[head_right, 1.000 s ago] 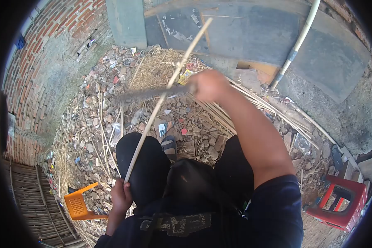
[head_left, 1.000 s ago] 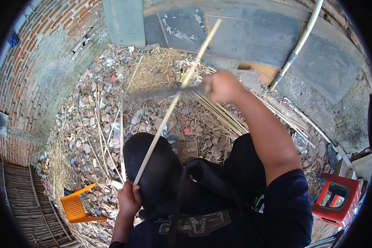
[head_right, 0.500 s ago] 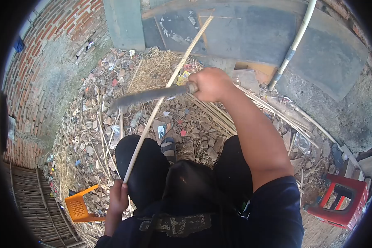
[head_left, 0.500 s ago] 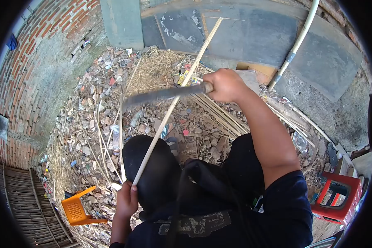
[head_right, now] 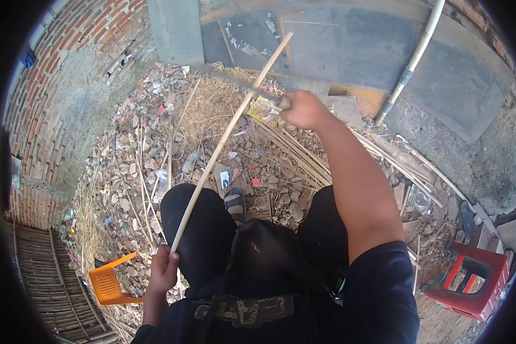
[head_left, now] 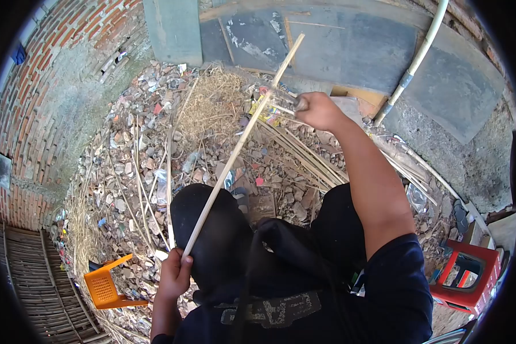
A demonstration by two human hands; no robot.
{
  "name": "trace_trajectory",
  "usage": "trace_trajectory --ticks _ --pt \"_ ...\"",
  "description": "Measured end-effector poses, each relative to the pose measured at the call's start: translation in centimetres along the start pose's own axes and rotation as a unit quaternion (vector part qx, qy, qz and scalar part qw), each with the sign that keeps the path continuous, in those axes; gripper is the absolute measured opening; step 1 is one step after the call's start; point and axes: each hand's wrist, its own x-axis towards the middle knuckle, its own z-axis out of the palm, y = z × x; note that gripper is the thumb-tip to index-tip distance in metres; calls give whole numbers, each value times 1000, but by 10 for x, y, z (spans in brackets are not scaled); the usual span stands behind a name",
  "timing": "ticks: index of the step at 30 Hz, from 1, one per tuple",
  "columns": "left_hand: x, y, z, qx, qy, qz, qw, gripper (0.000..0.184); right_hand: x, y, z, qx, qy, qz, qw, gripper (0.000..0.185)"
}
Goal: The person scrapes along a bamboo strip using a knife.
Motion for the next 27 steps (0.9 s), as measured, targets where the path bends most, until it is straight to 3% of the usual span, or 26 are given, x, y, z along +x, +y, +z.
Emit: trace_trajectory --ticks 3,7,11,12,17,21,27 --pt "-1 -4 -1 4 0 16 1000 25 -4 3 -10 22 67 32 997 32" --pt "2 -5 3 -27 11 6 1000 28 -22 -27 -22 -69 19 -50 996 25" --pt "-2 7 3 67 22 18 997 33 -31 -56 -7 -179 -67 -161 968 17" --pt "-4 8 2 104 37 23 994 35 -36 -75 -11 -208 -118 -128 962 22" --pt "-20 5 1 270 139 27 952 35 -31 -75 -1 -204 -121 -129 963 26" --pt "-31 4 6 332 124 -15 935 33 -28 -56 3 -192 -94 -121 969 25" --pt "-25 9 12 220 116 12 969 34 -36 -68 6 -165 -103 -155 969 22"
